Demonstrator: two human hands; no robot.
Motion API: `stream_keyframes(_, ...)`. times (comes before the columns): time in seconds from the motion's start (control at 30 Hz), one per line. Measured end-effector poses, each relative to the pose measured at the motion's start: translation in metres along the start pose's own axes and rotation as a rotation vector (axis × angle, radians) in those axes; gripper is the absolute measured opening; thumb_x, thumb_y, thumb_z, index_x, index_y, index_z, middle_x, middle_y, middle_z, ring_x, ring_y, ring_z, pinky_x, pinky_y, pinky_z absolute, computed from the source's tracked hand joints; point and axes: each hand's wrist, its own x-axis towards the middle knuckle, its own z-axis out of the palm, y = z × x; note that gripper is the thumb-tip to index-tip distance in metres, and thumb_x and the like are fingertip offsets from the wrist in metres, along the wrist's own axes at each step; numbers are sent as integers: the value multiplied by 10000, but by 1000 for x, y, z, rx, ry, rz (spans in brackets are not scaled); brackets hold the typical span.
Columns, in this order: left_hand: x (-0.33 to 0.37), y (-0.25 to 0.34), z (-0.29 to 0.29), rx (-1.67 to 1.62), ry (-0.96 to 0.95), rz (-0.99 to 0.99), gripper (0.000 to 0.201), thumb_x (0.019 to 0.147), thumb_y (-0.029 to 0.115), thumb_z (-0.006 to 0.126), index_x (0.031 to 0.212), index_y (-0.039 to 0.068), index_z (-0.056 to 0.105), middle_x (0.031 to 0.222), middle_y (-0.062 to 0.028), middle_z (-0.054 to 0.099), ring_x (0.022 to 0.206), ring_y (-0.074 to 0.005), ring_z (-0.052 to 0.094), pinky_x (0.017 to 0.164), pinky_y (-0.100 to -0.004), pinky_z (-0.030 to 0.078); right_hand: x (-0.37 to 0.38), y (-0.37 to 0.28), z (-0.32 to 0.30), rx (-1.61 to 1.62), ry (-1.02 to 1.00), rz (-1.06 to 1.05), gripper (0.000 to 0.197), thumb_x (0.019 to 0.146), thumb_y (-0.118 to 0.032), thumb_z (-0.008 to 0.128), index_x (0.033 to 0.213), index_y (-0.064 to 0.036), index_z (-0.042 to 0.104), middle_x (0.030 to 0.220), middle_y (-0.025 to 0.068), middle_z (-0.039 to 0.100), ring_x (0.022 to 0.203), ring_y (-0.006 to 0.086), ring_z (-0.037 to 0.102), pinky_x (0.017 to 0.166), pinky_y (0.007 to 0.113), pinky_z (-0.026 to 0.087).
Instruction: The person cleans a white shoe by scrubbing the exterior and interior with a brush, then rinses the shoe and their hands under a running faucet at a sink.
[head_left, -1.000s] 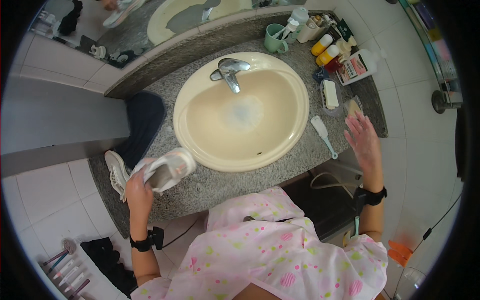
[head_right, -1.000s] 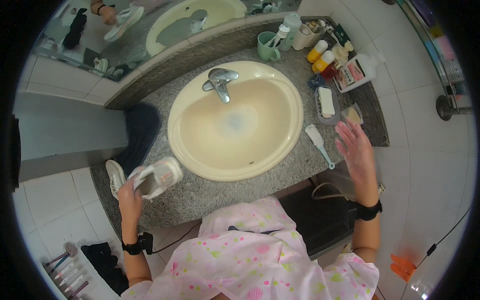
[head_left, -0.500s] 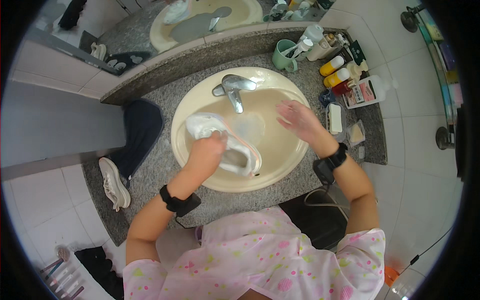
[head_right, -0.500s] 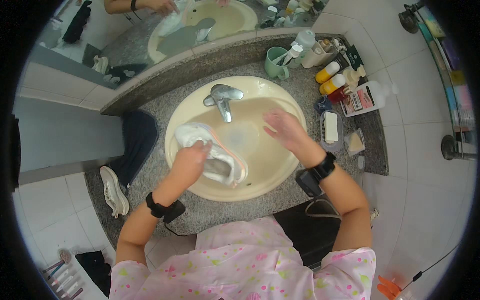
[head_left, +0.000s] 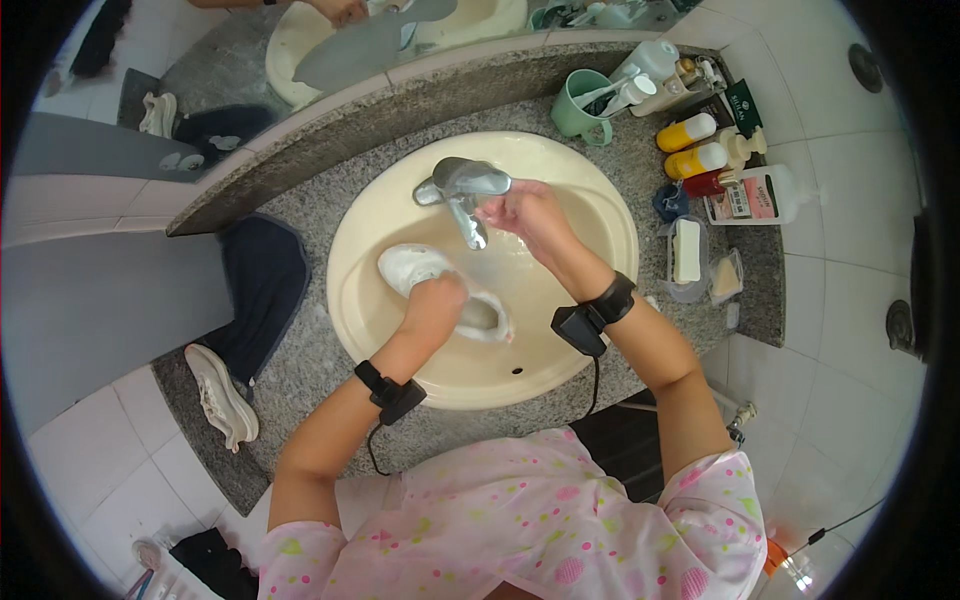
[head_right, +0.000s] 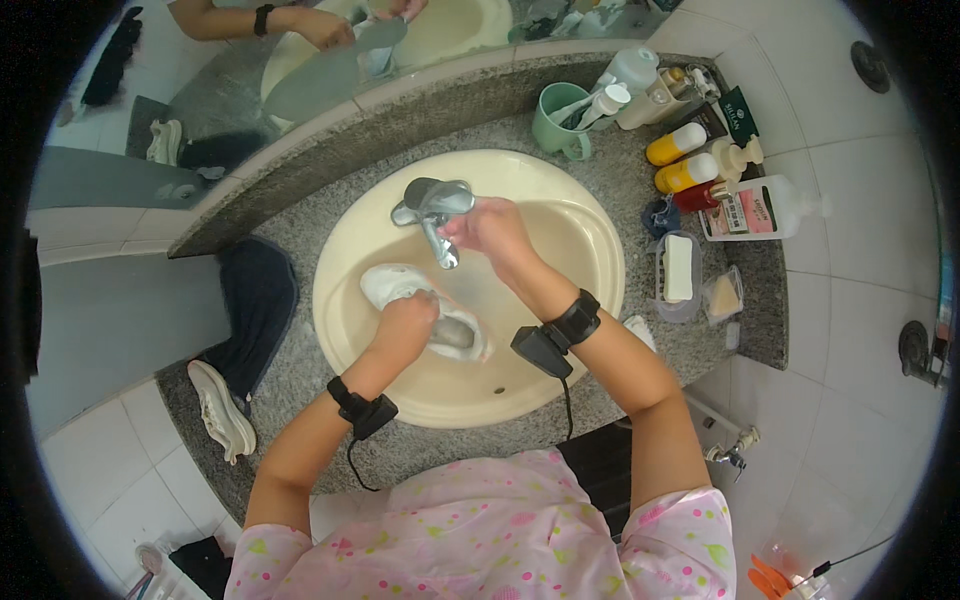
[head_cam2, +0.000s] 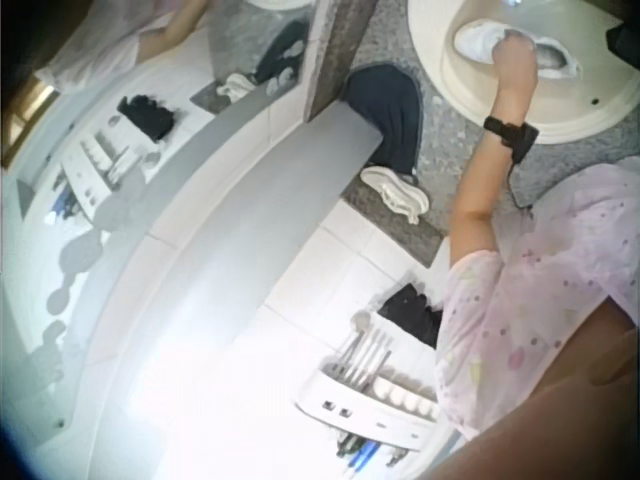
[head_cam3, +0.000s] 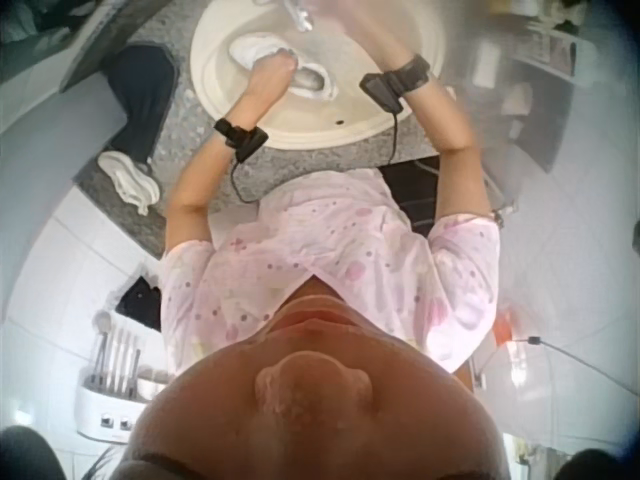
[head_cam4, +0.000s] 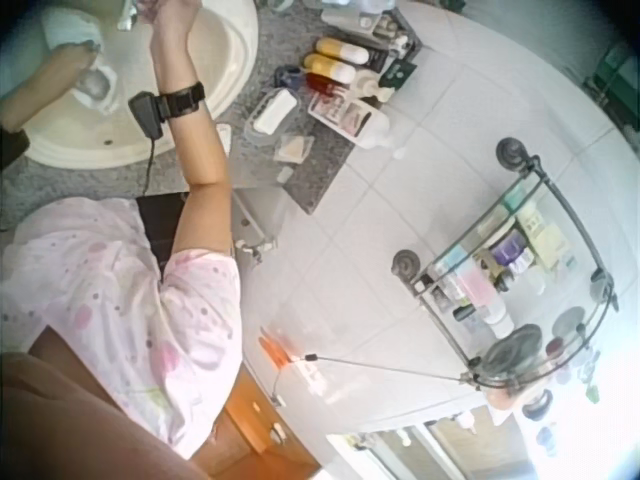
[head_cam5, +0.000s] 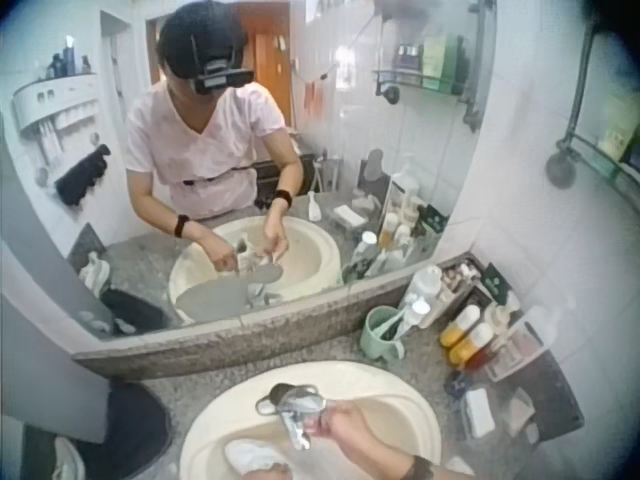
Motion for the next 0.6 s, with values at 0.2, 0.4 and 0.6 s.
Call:
stream_keyframes(0.2,17,-13,43,32,-61,-43,65,747,37,593,788,18,641,809,-159,623,707,-298,664,601,-397,537,14,22,-10,-161,14,-330,223,875,-16,430,1010,58,591,869,108,640,844,180,632,752,283,509)
stream_keyframes(0.4,34,-5,54,-466,211,-219,151,823,127,563,859,-2,633,890,-198,625,797,-308,647,674,-421,508,48,127,-9,-128,250,-255,238,901,-45,440,990,37,645,855,99,671,762,169,613,699,296,486)
stream_keyframes(0.6,48,18,85,-1506,260,-567,306,975,234,403,1154,22,531,1083,-98,598,955,-212,593,794,-360,490,53,147,0,-306,288,-262,239,910,-109,452,1004,23,627,839,128,656,785,207,606,744,333,471)
